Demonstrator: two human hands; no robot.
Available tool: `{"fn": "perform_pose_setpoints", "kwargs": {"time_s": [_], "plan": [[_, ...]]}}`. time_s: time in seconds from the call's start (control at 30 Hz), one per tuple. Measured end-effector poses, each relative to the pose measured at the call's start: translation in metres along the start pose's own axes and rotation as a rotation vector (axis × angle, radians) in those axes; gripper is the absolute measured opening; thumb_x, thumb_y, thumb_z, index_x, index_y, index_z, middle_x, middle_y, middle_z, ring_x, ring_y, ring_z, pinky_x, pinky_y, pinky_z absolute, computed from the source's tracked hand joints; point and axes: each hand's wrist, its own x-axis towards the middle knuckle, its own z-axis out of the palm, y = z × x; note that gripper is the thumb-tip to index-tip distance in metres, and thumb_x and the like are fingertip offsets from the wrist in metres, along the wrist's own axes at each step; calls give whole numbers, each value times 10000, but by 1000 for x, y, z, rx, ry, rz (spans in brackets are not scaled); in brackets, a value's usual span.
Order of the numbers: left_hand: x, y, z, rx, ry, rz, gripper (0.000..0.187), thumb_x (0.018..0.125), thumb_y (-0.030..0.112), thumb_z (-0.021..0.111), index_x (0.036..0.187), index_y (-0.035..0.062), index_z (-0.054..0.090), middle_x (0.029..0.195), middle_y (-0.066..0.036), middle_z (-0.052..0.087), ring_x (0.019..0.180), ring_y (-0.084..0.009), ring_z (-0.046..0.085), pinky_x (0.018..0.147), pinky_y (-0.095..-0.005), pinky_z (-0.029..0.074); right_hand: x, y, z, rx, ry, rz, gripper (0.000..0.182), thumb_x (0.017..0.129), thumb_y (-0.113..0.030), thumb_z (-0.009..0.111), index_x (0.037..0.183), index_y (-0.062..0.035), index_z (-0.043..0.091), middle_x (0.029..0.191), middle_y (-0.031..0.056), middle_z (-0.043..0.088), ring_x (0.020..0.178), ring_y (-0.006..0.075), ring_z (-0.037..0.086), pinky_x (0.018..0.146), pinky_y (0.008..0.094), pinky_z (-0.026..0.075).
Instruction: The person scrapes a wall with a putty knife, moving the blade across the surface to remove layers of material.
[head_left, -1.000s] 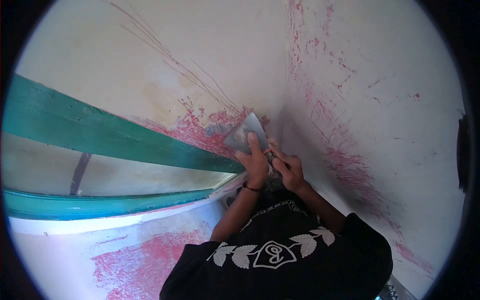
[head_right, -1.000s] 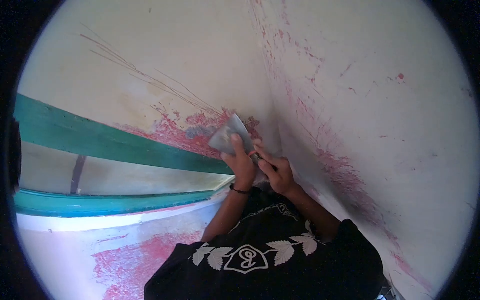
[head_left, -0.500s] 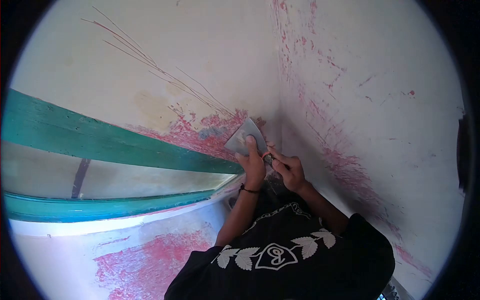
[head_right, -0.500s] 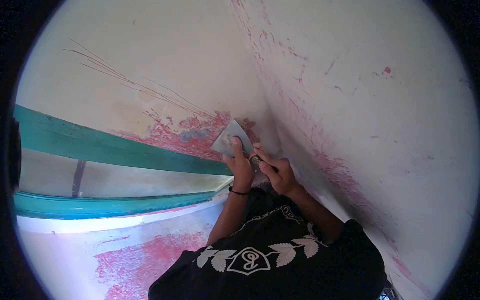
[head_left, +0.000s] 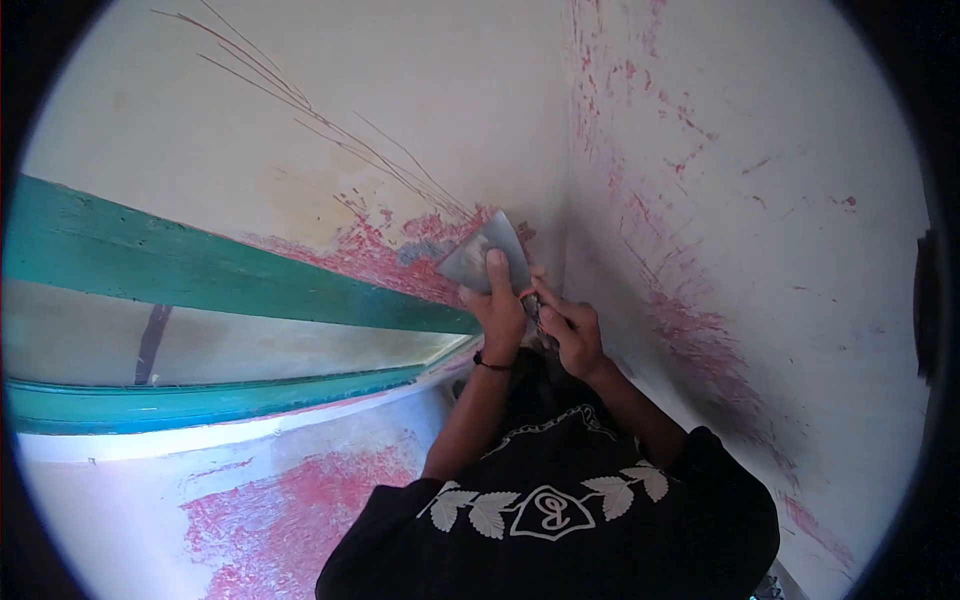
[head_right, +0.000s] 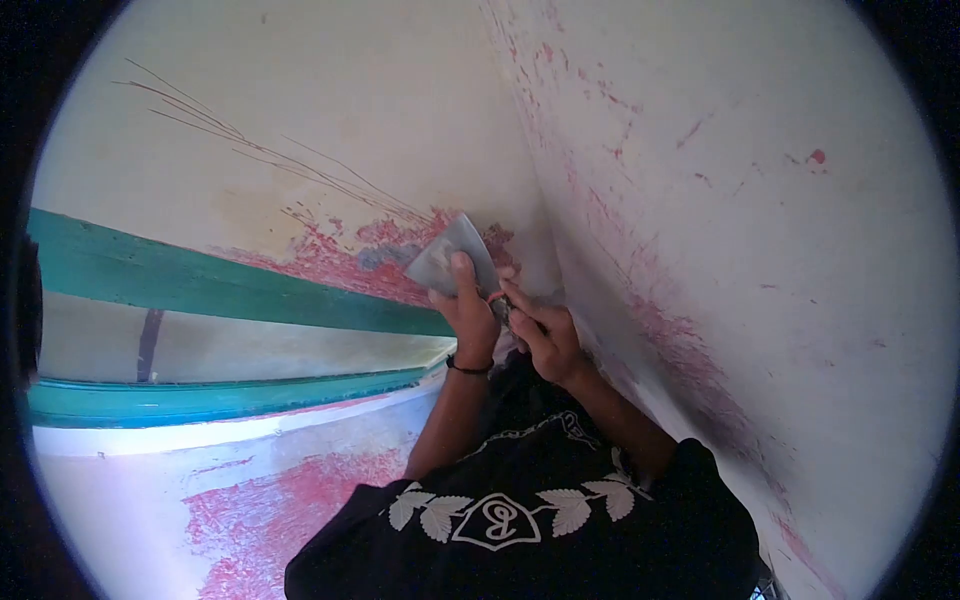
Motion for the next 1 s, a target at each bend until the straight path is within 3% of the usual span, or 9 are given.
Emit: {"fn": "perform_pose_setpoints", "kwargs": {"time_s": [0.27, 0.47, 0.57, 0.67, 0.87, 1.0], "plan": [[-2, -10, -7, 45, -39, 2, 377, 1036, 328, 564, 1018, -46, 599, 817, -172, 703, 663, -231, 690, 614, -337, 581, -7, 18, -5, -17, 9, 22, 428, 1024, -148, 498, 1423, 0, 540, 722, 7, 570, 581, 85, 483, 553, 246, 410], [7, 4, -2, -29, -100, -6, 392, 1040, 330, 559, 1021, -58, 609, 845, -162, 715, 692, -213, 696, 635, -328, 580, 2, 1, 3, -6, 46, 26, 476, 1015, -211, 517, 1437, 10, 513, 720, 46, 605, 554, 110, 524, 530, 265, 418], [1, -14, -19, 20, -113, -80, 388, 1045, 322, 551, 1030, -60, 610, 833, -158, 716, 697, -206, 700, 629, -324, 582, -8, 11, 4, -4, 51, 71, 481, 1013, -213, 517, 1441, 5, 509, 726, 42, 600, 555, 118, 527, 528, 261, 419], [1, -22, -25, 34, -143, -5, 371, 1050, 304, 543, 1048, -61, 612, 839, -161, 718, 706, -214, 707, 630, -326, 587, -12, 19, 2, 102, 98, 193, 476, 1013, -222, 531, 1442, -17, 518, 718, 36, 582, 554, 118, 526, 511, 260, 404], [1, -7, -6, -166, -199, 4, 346, 1074, 211, 471, 1204, -101, 546, 929, -207, 714, 809, -242, 722, 712, -334, 606, -9, 3, -10, 223, 43, 234, 458, 1027, -210, 543, 1451, -38, 515, 751, 6, 583, 587, 88, 511, 527, 242, 398], [-1, -19, -17, -164, -191, -22, 355, 1075, 194, 462, 1233, -114, 540, 965, -226, 709, 812, -256, 723, 712, -342, 611, -22, 13, 4, 90, 120, 151, 460, 1017, -202, 563, 1442, -32, 525, 777, 21, 606, 575, 77, 507, 498, 228, 365]]}}
